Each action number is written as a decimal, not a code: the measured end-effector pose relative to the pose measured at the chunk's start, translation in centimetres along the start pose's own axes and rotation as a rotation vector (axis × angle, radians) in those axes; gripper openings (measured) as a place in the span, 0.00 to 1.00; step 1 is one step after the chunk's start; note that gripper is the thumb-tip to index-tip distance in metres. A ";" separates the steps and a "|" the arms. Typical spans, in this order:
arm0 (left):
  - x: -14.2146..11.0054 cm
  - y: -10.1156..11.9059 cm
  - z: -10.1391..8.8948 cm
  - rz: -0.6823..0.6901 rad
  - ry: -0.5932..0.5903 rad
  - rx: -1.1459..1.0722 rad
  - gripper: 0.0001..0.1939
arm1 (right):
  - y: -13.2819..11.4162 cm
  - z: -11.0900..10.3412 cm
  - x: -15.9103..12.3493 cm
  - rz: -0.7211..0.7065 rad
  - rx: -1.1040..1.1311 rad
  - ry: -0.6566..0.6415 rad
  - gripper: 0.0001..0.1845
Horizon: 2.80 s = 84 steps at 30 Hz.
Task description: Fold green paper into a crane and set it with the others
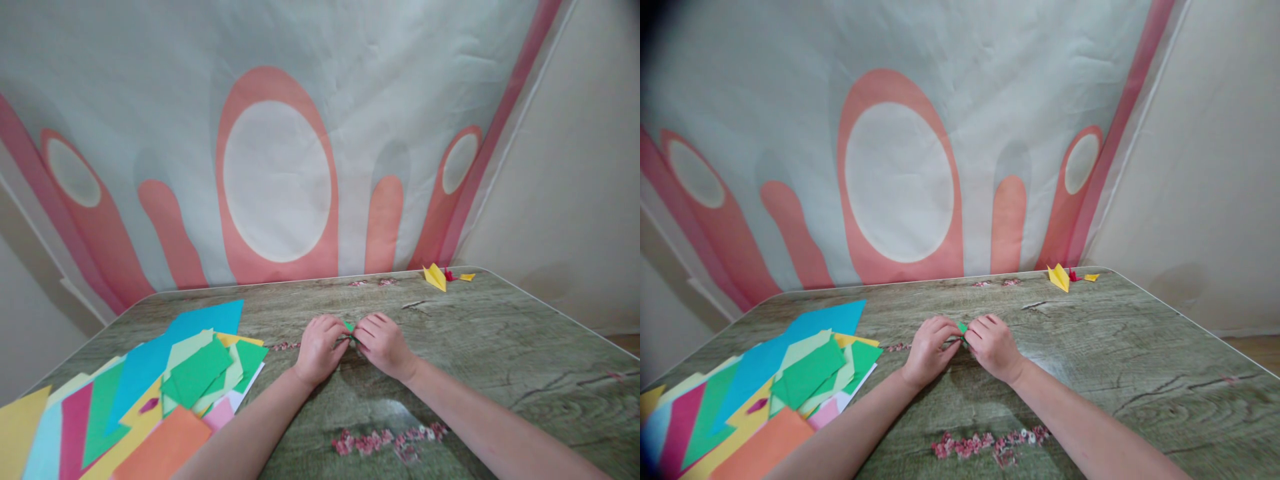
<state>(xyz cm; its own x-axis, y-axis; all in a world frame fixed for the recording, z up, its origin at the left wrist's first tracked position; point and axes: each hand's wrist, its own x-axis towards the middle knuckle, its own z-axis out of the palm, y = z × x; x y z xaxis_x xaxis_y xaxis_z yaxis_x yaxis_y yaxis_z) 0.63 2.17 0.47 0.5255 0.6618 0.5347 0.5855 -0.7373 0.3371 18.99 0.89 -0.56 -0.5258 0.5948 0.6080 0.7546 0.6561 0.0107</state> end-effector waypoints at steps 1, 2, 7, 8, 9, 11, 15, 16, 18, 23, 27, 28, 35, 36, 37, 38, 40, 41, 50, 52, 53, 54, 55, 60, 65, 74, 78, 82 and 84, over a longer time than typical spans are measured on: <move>0.0 0.0 0.1 -0.007 -0.017 0.018 0.06 | -0.1 0.0 0.0 -0.003 -0.009 -0.011 0.07; 0.0 0.0 0.1 -0.016 -0.034 0.035 0.05 | -0.1 0.1 0.1 -0.004 -0.020 -0.021 0.07; 0.0 -0.4 0.5 -0.045 -0.121 0.089 0.06 | 0.1 0.8 -0.1 -0.010 -0.033 -0.085 0.07; 0.0 -0.5 0.6 -0.043 -0.137 0.093 0.06 | 0.2 1.0 -0.2 -0.014 -0.013 -0.103 0.06; 0.0 -0.5 0.6 -0.041 -0.150 0.094 0.06 | 0.4 1.2 -0.3 -0.013 0.014 -0.117 0.05; 0.0 -0.6 0.7 -0.033 -0.171 0.087 0.06 | 0.7 1.4 -0.5 0.014 0.079 -0.126 0.05; 0.1 -0.8 0.6 -0.012 -0.204 0.017 0.05 | 1.2 1.6 -0.8 0.085 0.231 -0.117 0.06; 0.1 -0.9 0.6 -0.007 -0.213 -0.003 0.05 | 1.2 1.6 -0.8 0.092 0.268 -0.117 0.06; 0.1 -1.0 0.6 0.002 -0.226 -0.034 0.05 | 1.4 1.5 -0.8 0.102 0.327 -0.120 0.06; 0.0 -1.5 0.9 -0.016 -0.210 -0.055 0.06 | 1.6 1.1 -0.7 0.133 0.410 -0.132 0.07; 0.0 -1.8 1.3 -0.043 -0.181 -0.064 0.07 | 1.7 1.2 -0.5 0.195 0.458 -0.139 0.07; 0.0 -1.8 1.4 -0.050 -0.174 -0.065 0.07 | 1.7 1.3 -0.5 0.208 0.470 -0.140 0.07; 0.1 -2.0 1.9 -0.128 -0.153 -0.029 0.08 | 1.8 1.5 -0.3 0.265 0.518 -0.143 0.06; 0.2 -2.0 2.0 -0.136 -0.156 -0.023 0.08 | 1.9 1.5 -0.3 0.276 0.524 -0.144 0.05; 0.2 -2.1 2.0 -0.142 -0.160 -0.018 0.08 | 1.9 1.5 -0.2 0.288 0.533 -0.146 0.05; 0.2 -2.1 2.1 -0.147 -0.165 -0.013 0.08 | 1.9 1.6 -0.2 0.299 0.543 -0.149 0.05; 0.3 -2.2 2.1 -0.155 -0.177 -0.003 0.09 | 1.9 1.7 -0.1 0.320 0.559 -0.162 0.05; 0.3 -2.2 2.1 -0.160 -0.184 0.002 0.09 | 1.9 1.7 -0.1 0.328 0.561 -0.169 0.05; 0.5 -2.0 2.0 -0.193 -0.222 0.043 0.11 | 1.9 2.6 -0.3 0.389 0.541 -0.183 0.06; 0.6 -1.9 2.0 -0.205 -0.224 0.061 0.11 | 1.9 2.7 -0.3 0.407 0.536 -0.177 0.06; 0.7 -1.9 2.0 -0.210 -0.225 0.069 0.11 | 2.0 2.7 -0.3 0.414 0.532 -0.175 0.06; 0.7 -1.8 2.0 -0.215 -0.227 0.076 0.12 | 1.9 2.8 -0.3 0.420 0.528 -0.173 0.07; 0.8 -1.8 2.0 -0.219 -0.227 0.084 0.12 | 1.9 2.8 -0.3 0.423 0.523 -0.172 0.07; 0.8 -1.6 2.0 -0.223 -0.223 0.102 0.11 | 1.9 2.8 -0.4 0.422 0.518 -0.172 0.07; 0.8 -1.5 2.2 -0.225 -0.206 0.110 0.11 | 1.9 2.9 -0.4 0.428 0.512 -0.173 0.07; 0.6 -1.5 2.4 -0.221 -0.189 0.144 0.11 | 2.1 2.7 -0.3 0.421 0.511 -0.200 0.07; 0.5 -1.6 2.5 -0.213 -0.188 0.165 0.10 | 2.0 2.8 -0.3 0.430 0.507 -0.190 0.07; 0.5 -1.6 2.5 -0.209 -0.193 0.174 0.10 | 1.8 2.9 -0.3 0.449 0.498 -0.179 0.07; 0.6 -1.5 2.4 -0.209 -0.198 0.177 0.10 | 1.7 2.9 -0.2 0.456 0.497 -0.176 0.07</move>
<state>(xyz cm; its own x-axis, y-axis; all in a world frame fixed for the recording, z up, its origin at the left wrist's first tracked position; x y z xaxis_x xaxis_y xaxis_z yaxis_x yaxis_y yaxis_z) 1.51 4.01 -1.64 0.4822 0.8226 0.3012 0.7823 -0.5591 0.2745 19.25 3.21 -2.99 -0.2867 0.9005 0.3270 0.6684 0.4325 -0.6051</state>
